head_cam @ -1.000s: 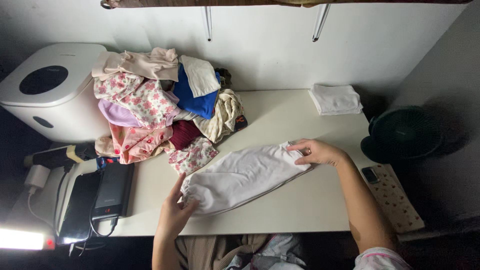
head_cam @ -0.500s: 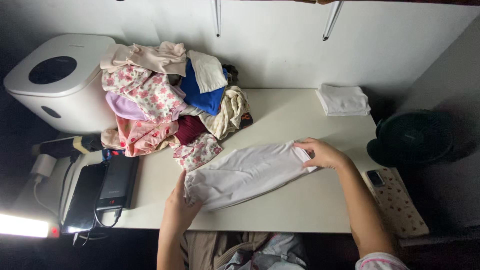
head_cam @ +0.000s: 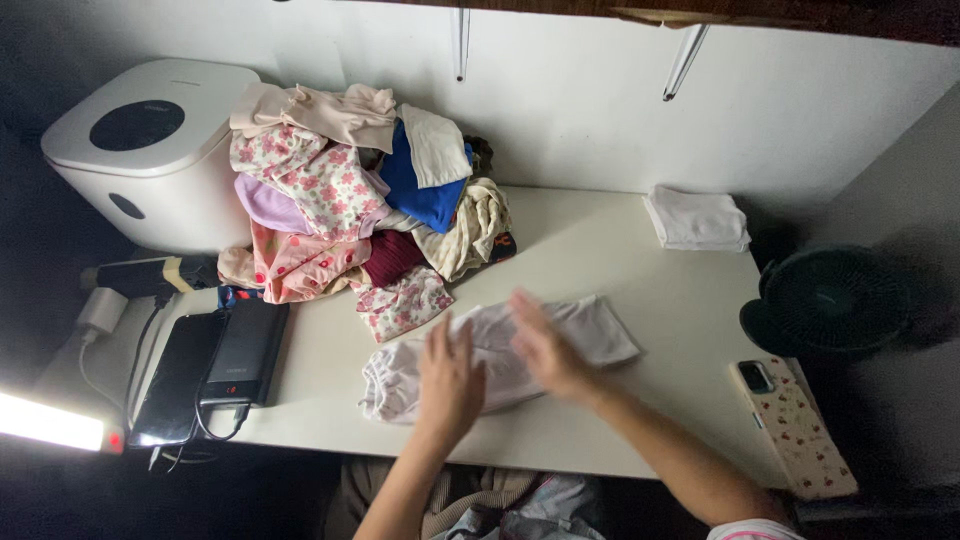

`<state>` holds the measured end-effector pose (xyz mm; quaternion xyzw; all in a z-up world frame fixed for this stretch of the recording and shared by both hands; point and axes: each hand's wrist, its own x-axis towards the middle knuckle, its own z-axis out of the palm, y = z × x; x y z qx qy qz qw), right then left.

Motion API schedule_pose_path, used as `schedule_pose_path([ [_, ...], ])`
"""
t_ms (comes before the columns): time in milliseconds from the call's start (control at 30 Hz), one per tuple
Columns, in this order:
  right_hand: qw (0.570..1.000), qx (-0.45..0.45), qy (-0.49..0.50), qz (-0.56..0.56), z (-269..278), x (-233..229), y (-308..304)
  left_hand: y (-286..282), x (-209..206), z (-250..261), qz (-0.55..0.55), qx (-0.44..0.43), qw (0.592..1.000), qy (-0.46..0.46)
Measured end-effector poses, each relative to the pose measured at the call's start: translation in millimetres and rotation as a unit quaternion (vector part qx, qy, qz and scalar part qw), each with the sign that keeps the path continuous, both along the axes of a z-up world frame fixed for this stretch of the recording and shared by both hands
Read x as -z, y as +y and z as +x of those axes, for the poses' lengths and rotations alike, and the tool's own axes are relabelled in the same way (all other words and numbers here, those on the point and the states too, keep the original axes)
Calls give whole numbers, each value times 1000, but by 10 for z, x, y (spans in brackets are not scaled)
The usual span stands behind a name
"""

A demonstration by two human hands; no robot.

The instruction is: The person folds several white garments on a white table. They smooth each item, fold it into a compact rectangle, and place it in a growing stack on the right side of the table.

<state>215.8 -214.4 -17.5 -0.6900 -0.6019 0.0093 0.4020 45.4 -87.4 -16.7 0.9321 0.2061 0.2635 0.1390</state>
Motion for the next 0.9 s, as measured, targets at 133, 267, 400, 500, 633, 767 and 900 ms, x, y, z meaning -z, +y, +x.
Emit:
schedule_pose_path([
  [133, 986, -60, -77, -133, -364, 131, 63, -63, 121, 118, 65, 8, 990, 122],
  [267, 947, 33, -176, -265, -194, 246, -29, 3, -147, -57, -95, -13, 942, 322],
  [400, 931, 156, -52, -327, 379, 390, -247, 86, -418, -316, -47, -76, 950, 301],
  [500, 938, 176, -162, -250, 827, 497, -454, 85, -440, -343, -25, -75, 958, 276],
  [633, 920, 255, -124, -269, 1127, 515, -555, 67, -401, -319, -40, -78, 952, 294],
  [767, 916, 304, -195, -176, 806, 397, -218, 52, -380, -328, -36, -85, 957, 274],
  [900, 991, 87, -102, -31, -184, 281, 308, 65, -293, -323, -22, -83, 950, 300],
])
